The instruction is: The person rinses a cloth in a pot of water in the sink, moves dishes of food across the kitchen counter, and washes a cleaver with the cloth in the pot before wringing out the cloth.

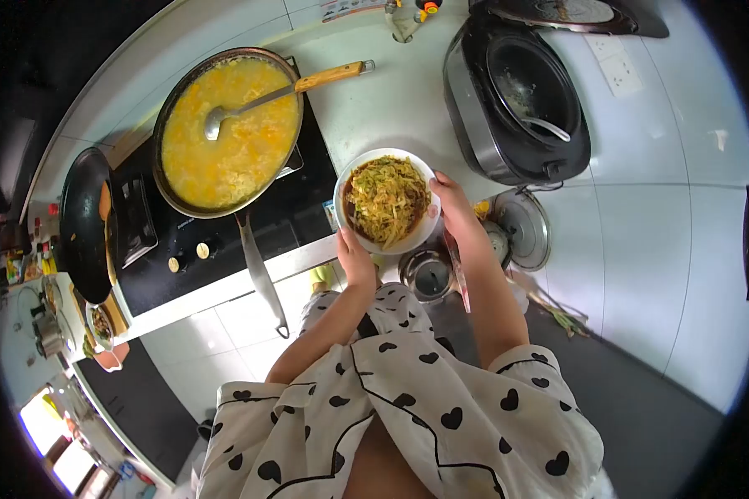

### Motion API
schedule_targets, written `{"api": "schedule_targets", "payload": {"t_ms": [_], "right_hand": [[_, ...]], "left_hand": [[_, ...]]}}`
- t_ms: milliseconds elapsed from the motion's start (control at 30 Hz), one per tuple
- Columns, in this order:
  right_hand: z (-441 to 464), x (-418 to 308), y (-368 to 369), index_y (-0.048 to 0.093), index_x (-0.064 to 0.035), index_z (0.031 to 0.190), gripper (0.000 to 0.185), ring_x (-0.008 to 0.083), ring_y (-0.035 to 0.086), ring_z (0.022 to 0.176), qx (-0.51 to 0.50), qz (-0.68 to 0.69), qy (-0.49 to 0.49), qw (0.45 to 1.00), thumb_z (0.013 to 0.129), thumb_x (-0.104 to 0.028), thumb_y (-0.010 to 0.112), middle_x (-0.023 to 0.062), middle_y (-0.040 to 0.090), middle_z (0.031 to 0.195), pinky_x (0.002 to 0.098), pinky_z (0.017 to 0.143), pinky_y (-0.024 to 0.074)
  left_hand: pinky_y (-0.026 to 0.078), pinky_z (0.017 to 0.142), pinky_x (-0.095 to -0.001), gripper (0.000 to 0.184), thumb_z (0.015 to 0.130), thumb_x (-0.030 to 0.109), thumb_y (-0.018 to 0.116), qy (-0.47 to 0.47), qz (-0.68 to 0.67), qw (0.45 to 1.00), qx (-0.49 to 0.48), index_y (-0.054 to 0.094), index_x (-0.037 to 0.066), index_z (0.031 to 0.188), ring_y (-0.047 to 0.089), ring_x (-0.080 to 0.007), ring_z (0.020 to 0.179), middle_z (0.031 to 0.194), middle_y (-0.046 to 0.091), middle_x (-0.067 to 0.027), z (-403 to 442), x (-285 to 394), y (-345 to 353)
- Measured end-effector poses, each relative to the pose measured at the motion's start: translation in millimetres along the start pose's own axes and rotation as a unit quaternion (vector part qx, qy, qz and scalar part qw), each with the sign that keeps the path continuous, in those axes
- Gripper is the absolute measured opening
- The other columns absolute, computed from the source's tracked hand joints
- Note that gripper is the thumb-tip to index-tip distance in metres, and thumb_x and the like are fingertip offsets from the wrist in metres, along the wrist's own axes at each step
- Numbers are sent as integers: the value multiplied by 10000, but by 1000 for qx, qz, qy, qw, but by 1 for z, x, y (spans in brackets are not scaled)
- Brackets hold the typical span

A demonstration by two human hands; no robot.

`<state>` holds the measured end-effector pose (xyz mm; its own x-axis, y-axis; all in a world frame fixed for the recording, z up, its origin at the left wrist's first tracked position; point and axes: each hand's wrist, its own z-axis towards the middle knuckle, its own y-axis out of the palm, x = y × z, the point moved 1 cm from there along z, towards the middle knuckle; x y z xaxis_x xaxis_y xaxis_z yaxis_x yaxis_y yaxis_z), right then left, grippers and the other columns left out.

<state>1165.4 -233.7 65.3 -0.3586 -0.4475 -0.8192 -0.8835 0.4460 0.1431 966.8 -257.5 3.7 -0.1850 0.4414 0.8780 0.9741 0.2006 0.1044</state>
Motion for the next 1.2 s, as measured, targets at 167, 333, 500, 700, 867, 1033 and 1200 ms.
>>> {"api": "schedule_targets", "payload": {"t_ms": [167,333,500,700,867,1033,1200], "right_hand": [[66,2,-8,555,-43,1119,249,88,497,684,-13,6,-3,1000,922,-165,465,7,568,896,243,447,353],[109,9,-16,470,-11,1246,364,154,540,922,-25,-3,-9,1000,919,-171,482,75,567,1097,285,686,442],[138,9,-9,401,7,1310,440,198,493,1114,5,-46,16,999,918,-171,491,117,516,1245,311,917,384],[145,-3,6,446,-15,1279,384,194,513,1075,13,-49,22,998,917,-142,462,109,549,1196,310,906,383],[125,-30,28,478,-25,1237,376,180,483,1080,28,-99,45,994,864,-65,455,97,556,1159,295,912,353],[121,-30,31,429,-34,1292,460,212,502,1084,39,-141,35,989,839,-88,485,118,556,1160,323,917,370],[95,-9,35,340,9,1345,509,232,393,1242,124,-127,-92,980,888,-168,478,156,426,1323,327,1009,310]], "left_hand": [[411,875,-319,469,981,349,308,-13,47,996,81,431,-11,1254,514,-210,1037,1174,521,-121,43,5,33],[410,859,-319,435,976,336,335,-3,44,993,111,501,-4,1189,523,-223,995,1078,572,-118,58,20,55],[390,892,-303,419,964,320,354,-64,7,988,140,464,25,1241,501,-211,1057,1159,541,-113,77,24,66],[357,934,-286,437,903,178,414,-47,-105,987,111,383,37,1316,467,-185,1125,1239,489,-94,83,30,74],[335,960,-278,497,848,51,444,-46,-102,989,102,350,24,1335,459,-179,1139,1243,482,-89,78,42,76],[306,1026,-336,534,843,8,421,0,-25,993,113,296,-1,1363,382,-238,1229,1349,278,-127,79,19,73],[244,1061,-333,504,898,71,394,49,-9,996,73,264,-16,1376,325,-247,1282,1384,303,-159,37,62,80]]}}
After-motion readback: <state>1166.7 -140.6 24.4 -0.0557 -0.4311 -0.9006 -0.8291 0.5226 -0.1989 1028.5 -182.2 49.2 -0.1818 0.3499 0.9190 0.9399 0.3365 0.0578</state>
